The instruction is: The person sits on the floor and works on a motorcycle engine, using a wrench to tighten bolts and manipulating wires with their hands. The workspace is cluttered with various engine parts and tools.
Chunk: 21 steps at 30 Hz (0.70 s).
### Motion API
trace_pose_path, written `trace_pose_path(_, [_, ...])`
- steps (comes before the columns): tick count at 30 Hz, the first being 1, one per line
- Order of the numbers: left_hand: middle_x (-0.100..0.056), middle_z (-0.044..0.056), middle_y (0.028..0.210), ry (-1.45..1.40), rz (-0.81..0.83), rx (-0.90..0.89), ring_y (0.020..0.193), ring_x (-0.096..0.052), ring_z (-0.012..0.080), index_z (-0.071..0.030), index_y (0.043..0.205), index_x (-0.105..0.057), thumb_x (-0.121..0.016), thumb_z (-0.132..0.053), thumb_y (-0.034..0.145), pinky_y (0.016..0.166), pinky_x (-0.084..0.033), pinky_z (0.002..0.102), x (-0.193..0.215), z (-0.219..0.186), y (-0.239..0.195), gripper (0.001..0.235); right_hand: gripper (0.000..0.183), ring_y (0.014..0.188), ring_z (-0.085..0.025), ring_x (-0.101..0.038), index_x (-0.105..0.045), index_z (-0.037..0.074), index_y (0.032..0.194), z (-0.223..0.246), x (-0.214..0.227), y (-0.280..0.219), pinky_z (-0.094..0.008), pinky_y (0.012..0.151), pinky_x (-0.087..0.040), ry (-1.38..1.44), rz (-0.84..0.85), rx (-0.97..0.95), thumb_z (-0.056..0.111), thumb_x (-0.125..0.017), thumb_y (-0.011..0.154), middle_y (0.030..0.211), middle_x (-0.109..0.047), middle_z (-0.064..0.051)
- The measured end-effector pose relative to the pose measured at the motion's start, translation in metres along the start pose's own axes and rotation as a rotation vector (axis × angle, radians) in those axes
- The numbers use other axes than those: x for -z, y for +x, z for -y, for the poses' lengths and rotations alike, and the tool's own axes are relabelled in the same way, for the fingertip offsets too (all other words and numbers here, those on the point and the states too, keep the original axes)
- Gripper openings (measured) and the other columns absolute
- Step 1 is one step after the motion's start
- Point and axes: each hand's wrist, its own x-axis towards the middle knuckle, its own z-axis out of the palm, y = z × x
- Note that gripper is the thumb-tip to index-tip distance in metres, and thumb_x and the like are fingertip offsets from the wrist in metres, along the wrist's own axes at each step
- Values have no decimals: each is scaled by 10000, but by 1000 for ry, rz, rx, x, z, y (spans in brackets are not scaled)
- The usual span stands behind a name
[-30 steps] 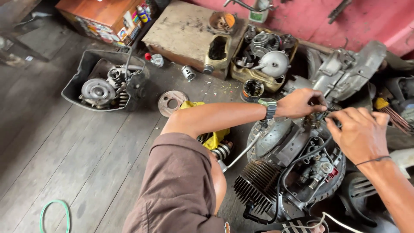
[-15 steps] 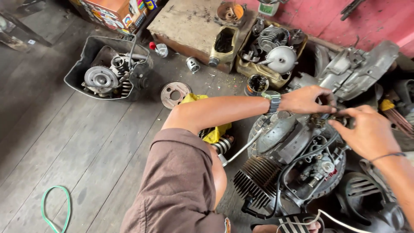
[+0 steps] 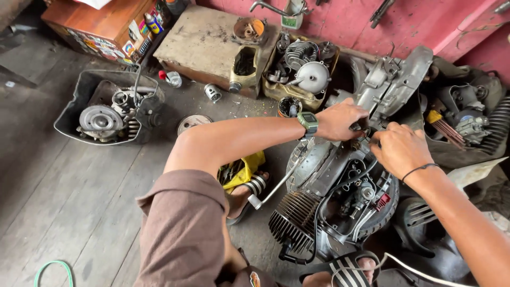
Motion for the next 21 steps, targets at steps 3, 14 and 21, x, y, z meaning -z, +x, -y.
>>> trace_pose_path(3, [-769, 59, 933, 27, -87, 15, 854, -613, 313, -129, 913, -638, -736, -262, 782, 797, -530, 404, -16, 1, -7, 210, 221, 924, -299, -682, -778, 193, 1039, 0, 4, -10, -453, 796, -519, 99, -228, 2, 357, -664, 943, 958, -698, -60])
trace_pose_path(14, [-770, 68, 1013, -108, -36, 276, 1053, -657, 358, -169, 1004, -678, -710, -353, 839, 933, -594, 500, -13, -21, -20, 249, 160, 1006, -265, -695, -793, 296, 1024, 5, -30, -14, -454, 861, -557, 302, -221, -196, 397, -732, 917, 933, -702, 11])
trace_pose_path(21, [-770, 74, 1025, -166, -76, 337, 1033, -697, 312, -177, 1066, -637, -757, -321, 846, 938, -589, 471, 0, -34, -18, 289, 180, 1035, -271, -628, -769, 275, 1056, 11, -35, -8, -493, 910, -488, 514, -235, -209, 356, -749, 897, 921, -596, 13])
